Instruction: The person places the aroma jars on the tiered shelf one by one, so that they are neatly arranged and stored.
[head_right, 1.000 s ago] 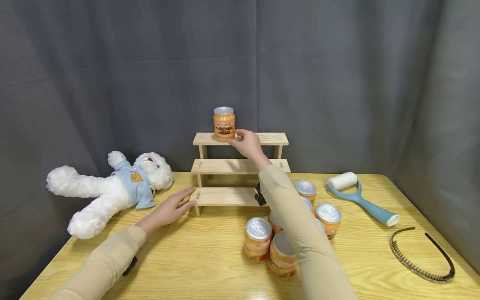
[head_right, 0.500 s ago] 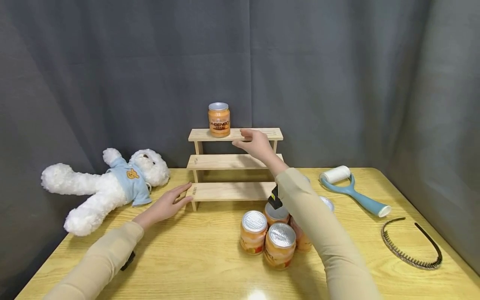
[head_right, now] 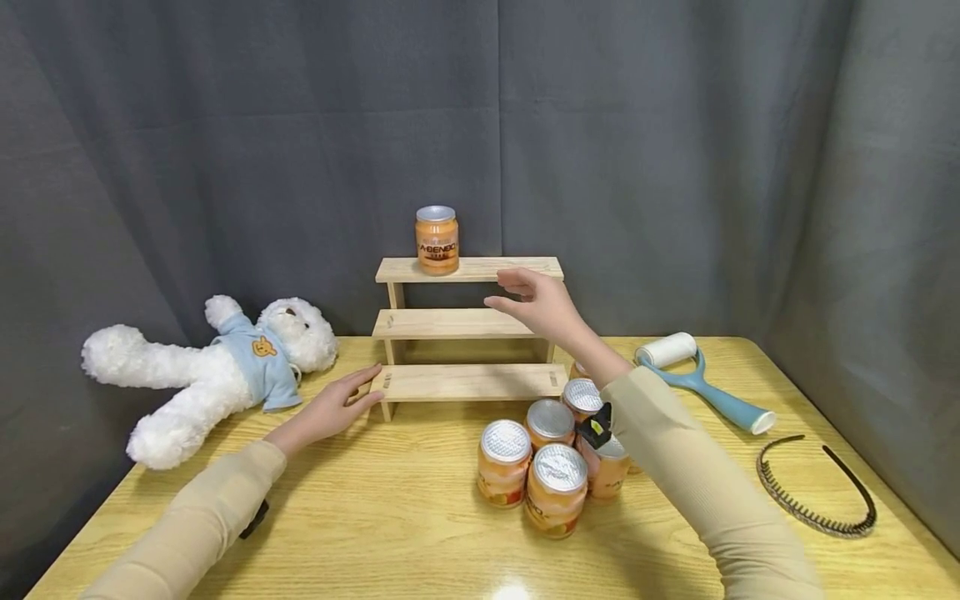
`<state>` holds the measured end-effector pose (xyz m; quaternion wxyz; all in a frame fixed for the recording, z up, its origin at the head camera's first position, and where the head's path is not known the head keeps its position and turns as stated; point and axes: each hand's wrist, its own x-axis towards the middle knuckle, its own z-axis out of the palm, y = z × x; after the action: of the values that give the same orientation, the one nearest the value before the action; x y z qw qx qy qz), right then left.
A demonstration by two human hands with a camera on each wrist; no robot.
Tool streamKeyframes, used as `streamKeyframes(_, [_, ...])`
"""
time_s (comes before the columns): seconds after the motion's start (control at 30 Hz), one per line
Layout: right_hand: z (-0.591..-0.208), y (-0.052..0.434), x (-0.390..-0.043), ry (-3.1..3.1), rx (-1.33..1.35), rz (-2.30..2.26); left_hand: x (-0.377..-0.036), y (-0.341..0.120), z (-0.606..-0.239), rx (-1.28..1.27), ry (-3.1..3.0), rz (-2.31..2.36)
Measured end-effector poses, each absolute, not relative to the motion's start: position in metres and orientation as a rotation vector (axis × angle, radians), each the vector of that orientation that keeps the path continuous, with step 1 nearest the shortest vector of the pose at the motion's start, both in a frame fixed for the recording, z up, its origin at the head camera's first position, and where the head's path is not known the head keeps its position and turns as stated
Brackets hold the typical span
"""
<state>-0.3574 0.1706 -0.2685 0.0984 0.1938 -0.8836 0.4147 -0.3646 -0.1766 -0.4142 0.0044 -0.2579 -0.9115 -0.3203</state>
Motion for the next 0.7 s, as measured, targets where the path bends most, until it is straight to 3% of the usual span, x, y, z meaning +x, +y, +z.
streamKeyframes(0.7, [-0.316,0.279,-0.273,-2.689,0.452,1.083,-0.366,-0.176,-0.418,-0.782,-2.824,-1.043])
